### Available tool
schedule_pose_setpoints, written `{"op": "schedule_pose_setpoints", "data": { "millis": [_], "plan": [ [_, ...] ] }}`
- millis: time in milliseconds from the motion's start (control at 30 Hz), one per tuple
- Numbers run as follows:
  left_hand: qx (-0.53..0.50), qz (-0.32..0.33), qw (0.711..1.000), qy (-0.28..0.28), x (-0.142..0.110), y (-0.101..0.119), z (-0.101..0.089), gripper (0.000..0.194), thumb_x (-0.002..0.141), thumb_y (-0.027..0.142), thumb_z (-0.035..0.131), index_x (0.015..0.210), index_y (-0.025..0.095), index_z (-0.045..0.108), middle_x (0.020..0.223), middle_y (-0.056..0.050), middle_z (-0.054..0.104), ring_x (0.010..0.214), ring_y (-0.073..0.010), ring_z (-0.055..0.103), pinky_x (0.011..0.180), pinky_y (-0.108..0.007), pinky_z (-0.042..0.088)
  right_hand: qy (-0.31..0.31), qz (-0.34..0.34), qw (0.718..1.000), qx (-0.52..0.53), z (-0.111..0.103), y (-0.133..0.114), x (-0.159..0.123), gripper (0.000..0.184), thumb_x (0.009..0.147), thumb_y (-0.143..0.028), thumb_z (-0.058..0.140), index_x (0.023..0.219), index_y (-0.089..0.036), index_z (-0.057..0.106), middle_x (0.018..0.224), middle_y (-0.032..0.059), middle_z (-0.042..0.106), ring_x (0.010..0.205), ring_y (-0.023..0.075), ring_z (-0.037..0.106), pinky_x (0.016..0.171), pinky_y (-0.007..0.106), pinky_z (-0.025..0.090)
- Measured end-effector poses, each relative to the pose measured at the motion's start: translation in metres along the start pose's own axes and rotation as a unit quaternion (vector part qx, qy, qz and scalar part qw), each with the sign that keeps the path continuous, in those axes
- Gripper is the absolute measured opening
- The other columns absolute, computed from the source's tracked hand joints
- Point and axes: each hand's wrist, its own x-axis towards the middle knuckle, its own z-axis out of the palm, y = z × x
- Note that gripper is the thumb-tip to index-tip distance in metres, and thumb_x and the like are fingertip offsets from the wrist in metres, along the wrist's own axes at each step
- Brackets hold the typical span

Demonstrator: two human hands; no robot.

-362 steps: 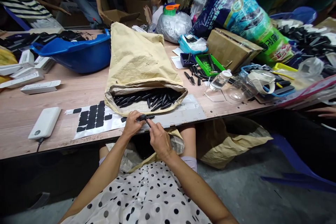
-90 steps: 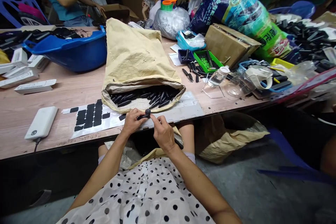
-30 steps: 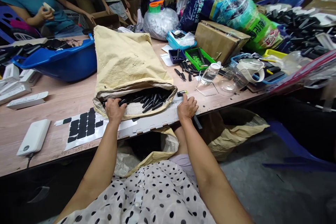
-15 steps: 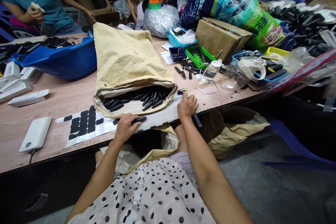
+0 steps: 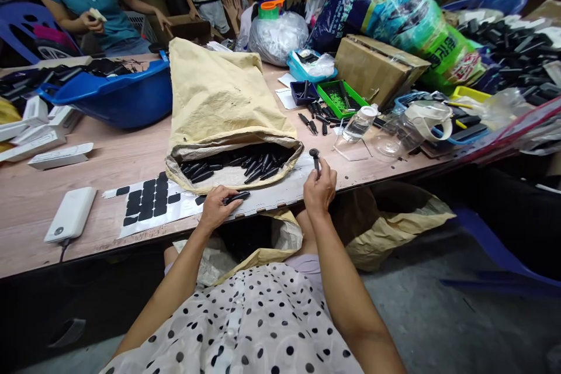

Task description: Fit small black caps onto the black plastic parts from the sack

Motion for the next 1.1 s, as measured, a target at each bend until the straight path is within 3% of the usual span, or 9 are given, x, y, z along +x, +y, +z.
{"op": "schedule_pose_setpoints", "data": {
  "millis": [67, 167, 300, 533, 867, 1033, 1100],
  "plan": [
    [-0.001, -0.001, 1.0, 0.0, 0.0, 0.0, 0.001, 0.018, 0.08, 0.03, 0.076, 0.096, 0.023, 0.077, 0.087, -0.003, 0.066, 0.085, -0.0185, 0.057, 0.083, -0.033, 0.047, -0.013, -0.067, 0.995, 0.067, -0.006, -0.008, -0.023, 0.042, 0.097, -0.029, 0.043, 0.131, -0.015, 0.062, 0.11, 0.0141, 0.06, 0.098, 0.0233, 0.057, 0.09, 0.036, 0.047],
    [-0.005, -0.003, 1.0, -0.001, 0.001, 0.0, 0.002, 0.017, 0.08, 0.029, 0.076, 0.097, 0.024, 0.077, 0.086, -0.003, 0.065, 0.086, -0.0185, 0.058, 0.083, -0.032, 0.047, -0.106, -0.164, 0.969, 0.149, -0.008, -0.024, -0.061, 0.039, 0.099, -0.031, 0.043, 0.125, -0.015, 0.066, 0.104, 0.0123, 0.064, 0.096, 0.0211, 0.061, 0.087, 0.033, 0.05],
    [-0.012, -0.01, 1.0, -0.003, 0.002, 0.001, 0.003, 0.017, 0.079, 0.027, 0.077, 0.096, 0.025, 0.078, 0.086, -0.003, 0.066, 0.087, -0.0183, 0.058, 0.082, -0.032, 0.046, -0.188, -0.228, 0.941, 0.167, -0.002, -0.042, -0.097, 0.038, 0.098, -0.025, 0.045, 0.126, -0.015, 0.068, 0.096, 0.0085, 0.067, 0.086, 0.0184, 0.063, 0.079, 0.029, 0.052],
    [-0.006, -0.01, 1.0, -0.007, 0.003, 0.005, 0.004, 0.015, 0.077, 0.022, 0.077, 0.092, 0.024, 0.078, 0.085, -0.002, 0.066, 0.089, -0.0185, 0.059, 0.085, -0.033, 0.046, -0.159, -0.321, 0.93, 0.08, 0.004, -0.054, -0.114, 0.04, 0.103, -0.02, 0.039, 0.126, -0.018, 0.071, 0.086, 0.008, 0.062, 0.08, 0.0184, 0.059, 0.073, 0.028, 0.049],
    [-0.015, -0.008, 1.0, -0.006, 0.003, 0.002, 0.007, 0.016, 0.078, 0.025, 0.076, 0.093, 0.025, 0.078, 0.086, -0.003, 0.067, 0.089, -0.019, 0.059, 0.086, -0.034, 0.046, -0.15, -0.284, 0.944, 0.076, 0.002, -0.05, -0.103, 0.039, 0.103, -0.022, 0.04, 0.126, -0.02, 0.071, 0.086, 0.0072, 0.06, 0.08, 0.0175, 0.059, 0.074, 0.027, 0.048],
    [-0.016, -0.014, 1.0, -0.01, 0.003, 0.004, 0.004, 0.016, 0.078, 0.027, 0.072, 0.093, 0.025, 0.078, 0.087, -0.003, 0.068, 0.088, -0.0194, 0.059, 0.086, -0.034, 0.047, -0.187, -0.256, 0.946, 0.071, 0.005, -0.047, -0.104, 0.04, 0.1, -0.022, 0.043, 0.127, -0.02, 0.071, 0.088, 0.0073, 0.062, 0.082, 0.018, 0.06, 0.073, 0.027, 0.049],
    [-0.012, -0.011, 1.0, -0.006, 0.001, 0.006, 0.003, 0.02, 0.076, 0.025, 0.071, 0.094, 0.024, 0.077, 0.09, -0.003, 0.068, 0.09, -0.0203, 0.059, 0.088, -0.036, 0.047, -0.159, -0.232, 0.955, 0.096, 0.004, -0.045, -0.097, 0.039, 0.1, -0.025, 0.042, 0.126, -0.02, 0.071, 0.093, 0.008, 0.064, 0.087, 0.0184, 0.061, 0.078, 0.028, 0.05]
  ]
}}
